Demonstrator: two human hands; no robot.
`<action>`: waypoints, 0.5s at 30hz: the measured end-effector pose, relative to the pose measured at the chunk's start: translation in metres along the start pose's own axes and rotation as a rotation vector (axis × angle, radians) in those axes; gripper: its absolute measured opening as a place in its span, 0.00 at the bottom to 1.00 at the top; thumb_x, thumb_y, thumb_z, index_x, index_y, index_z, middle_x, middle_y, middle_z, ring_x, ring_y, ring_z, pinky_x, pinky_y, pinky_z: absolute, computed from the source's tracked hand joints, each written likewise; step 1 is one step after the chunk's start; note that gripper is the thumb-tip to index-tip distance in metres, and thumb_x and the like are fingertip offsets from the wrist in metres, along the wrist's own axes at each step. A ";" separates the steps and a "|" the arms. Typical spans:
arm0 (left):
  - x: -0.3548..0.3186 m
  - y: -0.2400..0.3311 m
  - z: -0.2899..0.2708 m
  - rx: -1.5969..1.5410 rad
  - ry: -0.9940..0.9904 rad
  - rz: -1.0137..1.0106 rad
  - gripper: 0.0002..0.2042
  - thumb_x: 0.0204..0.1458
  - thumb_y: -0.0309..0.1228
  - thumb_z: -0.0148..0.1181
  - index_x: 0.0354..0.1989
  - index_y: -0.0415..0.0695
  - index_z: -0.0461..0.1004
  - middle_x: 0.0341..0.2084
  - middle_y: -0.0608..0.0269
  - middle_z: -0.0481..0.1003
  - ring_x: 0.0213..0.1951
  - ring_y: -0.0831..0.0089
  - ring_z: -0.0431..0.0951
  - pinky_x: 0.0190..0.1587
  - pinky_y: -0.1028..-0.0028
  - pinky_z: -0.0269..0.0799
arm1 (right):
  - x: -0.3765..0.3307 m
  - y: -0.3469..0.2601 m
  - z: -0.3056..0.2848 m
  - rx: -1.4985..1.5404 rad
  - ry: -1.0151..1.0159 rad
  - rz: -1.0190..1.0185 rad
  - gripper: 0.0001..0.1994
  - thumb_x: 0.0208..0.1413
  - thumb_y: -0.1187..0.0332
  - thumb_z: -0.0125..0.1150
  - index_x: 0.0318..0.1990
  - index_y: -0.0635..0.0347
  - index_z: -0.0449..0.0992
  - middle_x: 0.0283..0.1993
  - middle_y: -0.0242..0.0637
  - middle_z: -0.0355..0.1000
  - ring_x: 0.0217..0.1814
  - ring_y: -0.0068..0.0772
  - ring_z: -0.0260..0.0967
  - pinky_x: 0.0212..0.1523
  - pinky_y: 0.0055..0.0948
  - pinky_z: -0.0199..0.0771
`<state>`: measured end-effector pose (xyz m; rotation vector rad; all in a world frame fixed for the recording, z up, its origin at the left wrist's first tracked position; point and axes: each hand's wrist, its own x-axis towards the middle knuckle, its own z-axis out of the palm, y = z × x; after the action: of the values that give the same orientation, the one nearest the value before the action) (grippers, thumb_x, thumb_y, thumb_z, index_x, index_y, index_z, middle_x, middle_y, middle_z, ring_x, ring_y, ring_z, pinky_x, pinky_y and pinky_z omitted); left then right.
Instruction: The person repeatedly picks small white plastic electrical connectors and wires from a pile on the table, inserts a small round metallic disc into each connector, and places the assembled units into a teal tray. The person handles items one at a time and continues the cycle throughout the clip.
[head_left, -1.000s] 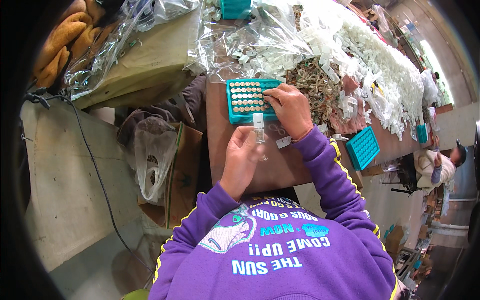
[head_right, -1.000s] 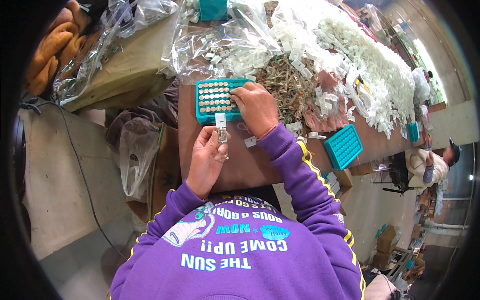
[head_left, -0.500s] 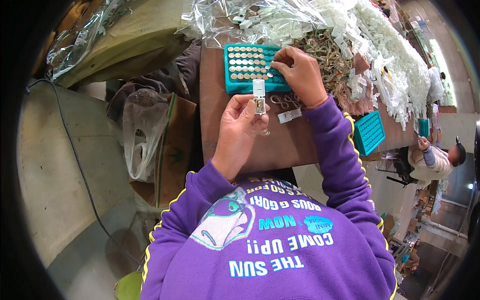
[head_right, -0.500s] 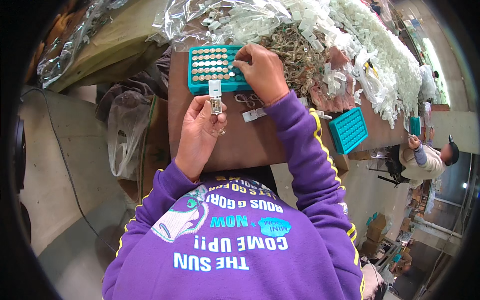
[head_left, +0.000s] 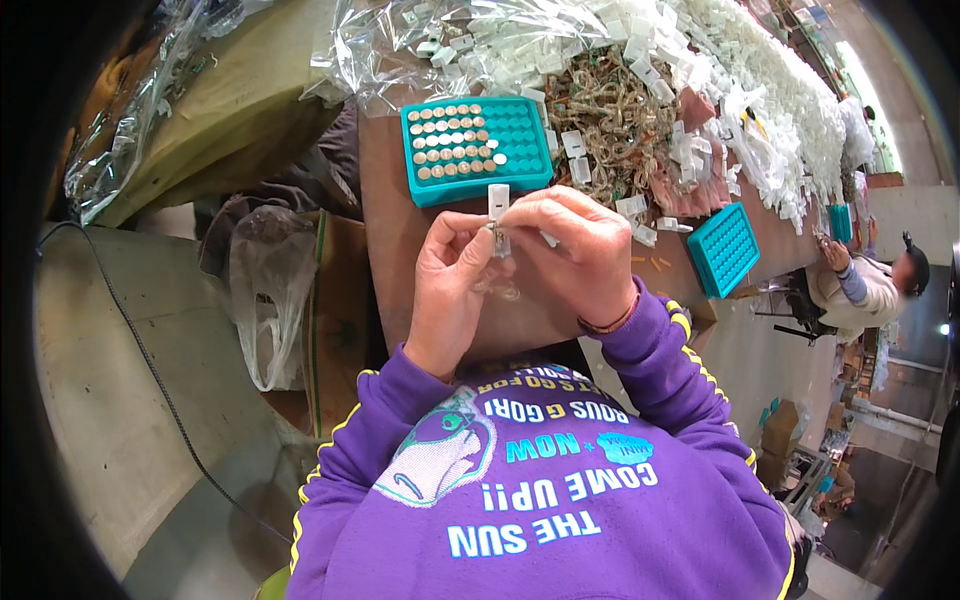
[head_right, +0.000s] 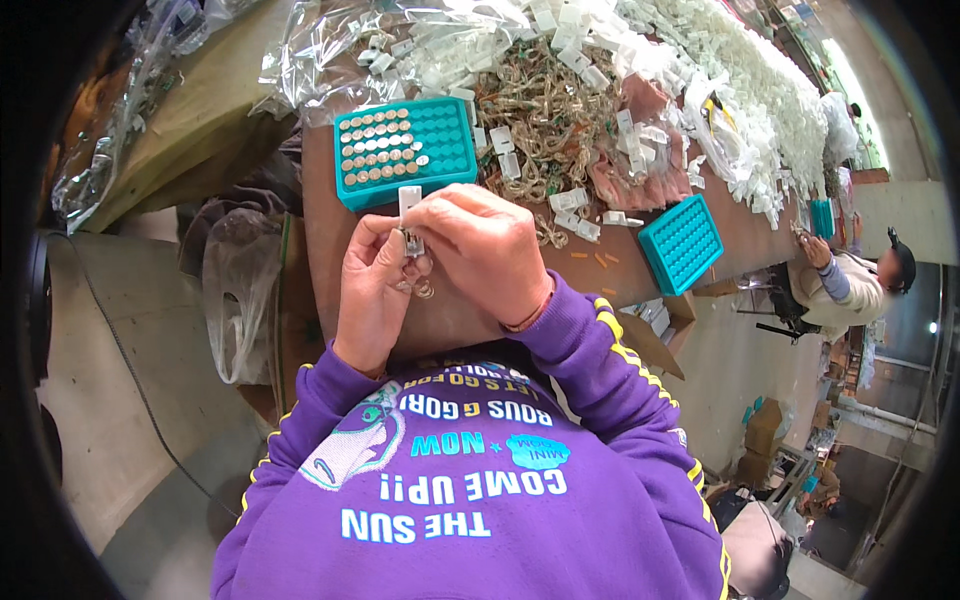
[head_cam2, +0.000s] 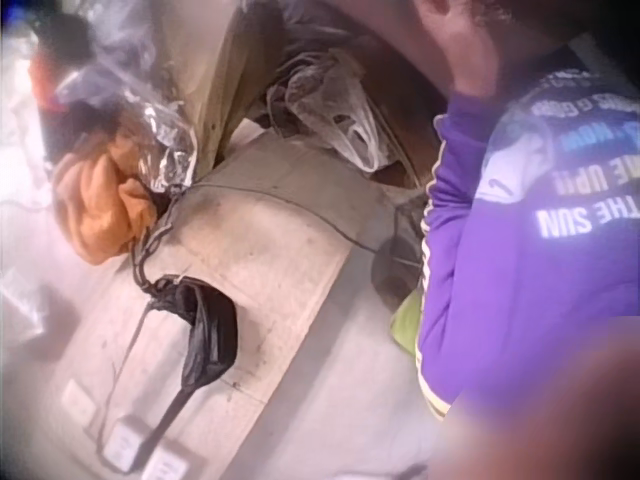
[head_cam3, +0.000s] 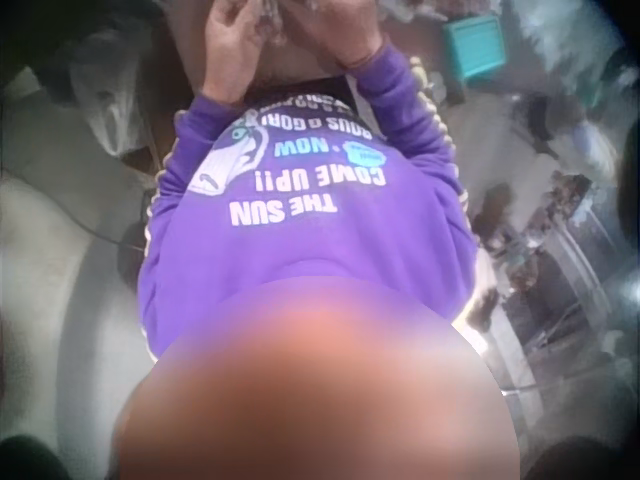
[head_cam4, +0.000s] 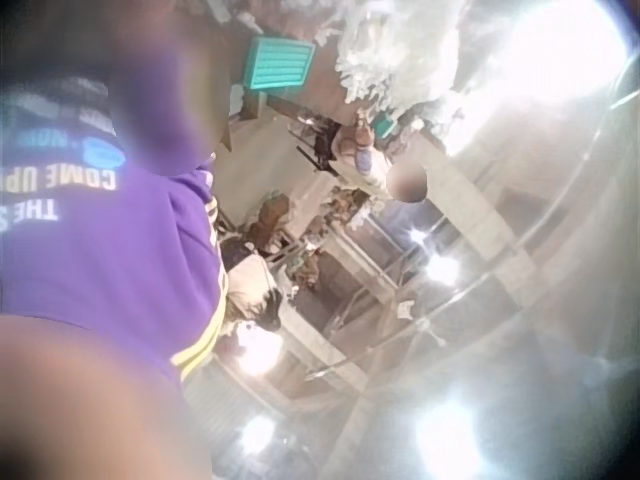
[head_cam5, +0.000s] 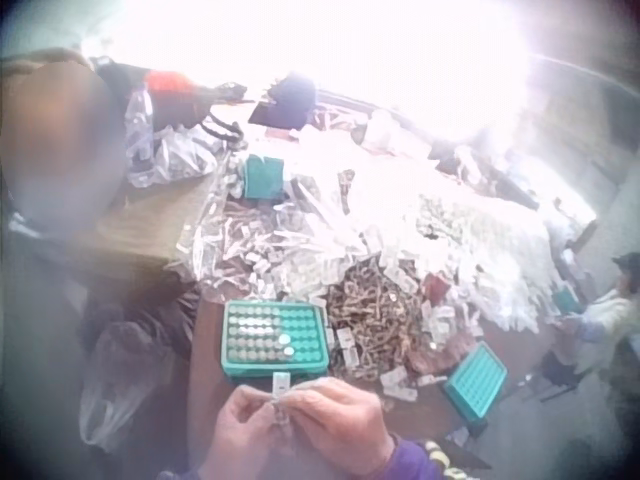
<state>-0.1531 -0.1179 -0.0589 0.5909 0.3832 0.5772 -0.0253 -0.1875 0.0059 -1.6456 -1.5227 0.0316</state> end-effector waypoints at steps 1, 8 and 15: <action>0.001 0.002 0.001 -0.015 0.009 0.004 0.07 0.61 0.32 0.56 0.42 0.43 0.70 0.31 0.67 0.74 0.31 0.80 0.75 0.32 0.78 0.73 | 0.002 0.000 -0.001 -0.003 -0.004 -0.018 0.07 0.44 0.79 0.64 0.33 0.60 0.78 0.30 0.37 0.74 0.30 0.35 0.75 0.31 0.27 0.75; 0.003 0.007 0.001 0.046 -0.033 0.000 0.06 0.60 0.31 0.57 0.40 0.43 0.70 0.33 0.66 0.75 0.30 0.79 0.77 0.33 0.78 0.75 | 0.018 0.005 -0.015 0.034 -0.198 0.072 0.05 0.42 0.74 0.66 0.30 0.57 0.77 0.28 0.37 0.75 0.29 0.39 0.75 0.29 0.31 0.75; 0.004 -0.002 -0.003 -0.142 -0.016 0.056 0.08 0.60 0.32 0.57 0.42 0.43 0.69 0.37 0.63 0.76 0.37 0.77 0.78 0.38 0.77 0.75 | -0.015 -0.004 0.015 -0.203 0.082 -0.157 0.14 0.40 0.77 0.64 0.39 0.59 0.79 0.35 0.38 0.78 0.35 0.37 0.78 0.35 0.33 0.78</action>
<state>-0.1506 -0.1151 -0.0629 0.4712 0.3084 0.6471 -0.0405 -0.1921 -0.0089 -1.6565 -1.6301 -0.2802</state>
